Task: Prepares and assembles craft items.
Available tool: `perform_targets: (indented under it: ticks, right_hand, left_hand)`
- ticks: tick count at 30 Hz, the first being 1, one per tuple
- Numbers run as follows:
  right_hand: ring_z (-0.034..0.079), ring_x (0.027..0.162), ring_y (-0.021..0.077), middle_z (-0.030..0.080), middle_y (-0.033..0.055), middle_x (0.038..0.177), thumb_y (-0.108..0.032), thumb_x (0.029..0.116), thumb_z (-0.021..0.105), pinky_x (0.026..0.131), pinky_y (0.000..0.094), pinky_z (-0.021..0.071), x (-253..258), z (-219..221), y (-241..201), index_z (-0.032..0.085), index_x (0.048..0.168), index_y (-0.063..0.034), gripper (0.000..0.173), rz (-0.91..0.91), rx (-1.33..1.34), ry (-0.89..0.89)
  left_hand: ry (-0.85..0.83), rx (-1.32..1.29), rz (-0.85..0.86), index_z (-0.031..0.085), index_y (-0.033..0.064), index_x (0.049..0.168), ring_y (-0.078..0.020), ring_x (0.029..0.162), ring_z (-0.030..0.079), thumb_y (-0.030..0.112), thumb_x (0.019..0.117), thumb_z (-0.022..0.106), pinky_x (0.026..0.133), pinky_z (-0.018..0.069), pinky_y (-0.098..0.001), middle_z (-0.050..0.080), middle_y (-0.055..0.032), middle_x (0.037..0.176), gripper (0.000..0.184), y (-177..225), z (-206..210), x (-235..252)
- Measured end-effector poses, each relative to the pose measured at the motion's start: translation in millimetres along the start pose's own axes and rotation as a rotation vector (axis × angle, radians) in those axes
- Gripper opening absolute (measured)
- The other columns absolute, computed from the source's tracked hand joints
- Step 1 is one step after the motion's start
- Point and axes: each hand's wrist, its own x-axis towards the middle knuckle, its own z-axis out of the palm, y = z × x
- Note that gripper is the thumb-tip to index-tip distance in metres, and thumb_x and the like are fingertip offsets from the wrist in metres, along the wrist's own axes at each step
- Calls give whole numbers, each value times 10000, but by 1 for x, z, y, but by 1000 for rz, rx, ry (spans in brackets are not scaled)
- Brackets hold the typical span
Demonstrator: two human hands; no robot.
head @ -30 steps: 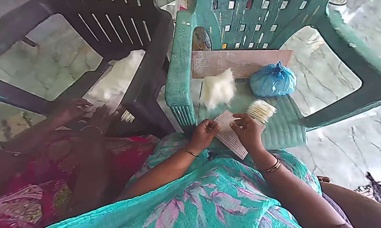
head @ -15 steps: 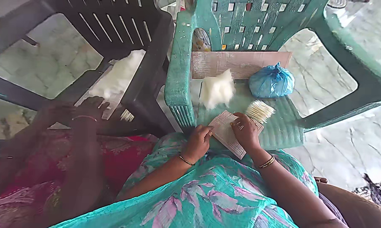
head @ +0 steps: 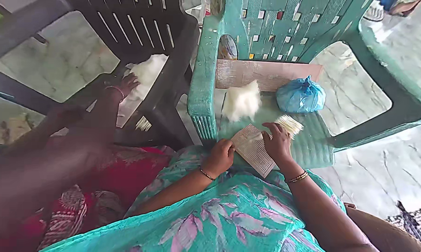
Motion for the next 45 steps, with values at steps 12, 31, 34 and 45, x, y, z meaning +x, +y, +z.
perform_targets:
  ticks: [12, 31, 34, 45]
  right_hand:
    - [95, 1601, 257, 151, 91, 1726, -501, 1036, 466, 1212, 686, -33, -50, -30, 6, 196, 1643, -76, 789, -260, -355, -709]
    - [37, 1605, 214, 124, 40, 1735, -528, 1066, 385, 1218, 670, -77, -3, 2, -18, 186, 1656, -148, 729, -279, -369, -626]
    - [63, 1604, 239, 130, 71, 1732, -501, 1054, 425, 1220, 674, -42, -23, -7, -17, 161, 1654, -109, 764, -242, -386, -696]
    - [427, 1463, 399, 554, 83, 1520, -461, 997, 525, 1096, 833, 152, -91, -47, 21, 589, 1443, -82, 589, -433, -258, -277]
  left_hand:
    - [-260, 1, -48, 662, -56, 1187, -316, 1058, 678, 190, 1041, 534, 984, 518, -455, 696, -220, 1108, 314, 13, -9, -3]
    - [-54, 66, -1, 692, -56, 1115, -320, 1076, 687, 170, 1060, 496, 980, 533, -466, 703, -208, 1099, 304, -1, -10, -2]
    - [-165, 88, -4, 683, -49, 1149, -333, 1102, 678, 189, 1071, 490, 999, 518, -490, 698, -213, 1123, 316, 2, -10, -3]
    - [-219, 110, 69, 694, -56, 1142, -375, 1085, 685, 210, 1077, 484, 962, 523, -542, 703, -230, 1119, 345, 11, -4, -15]
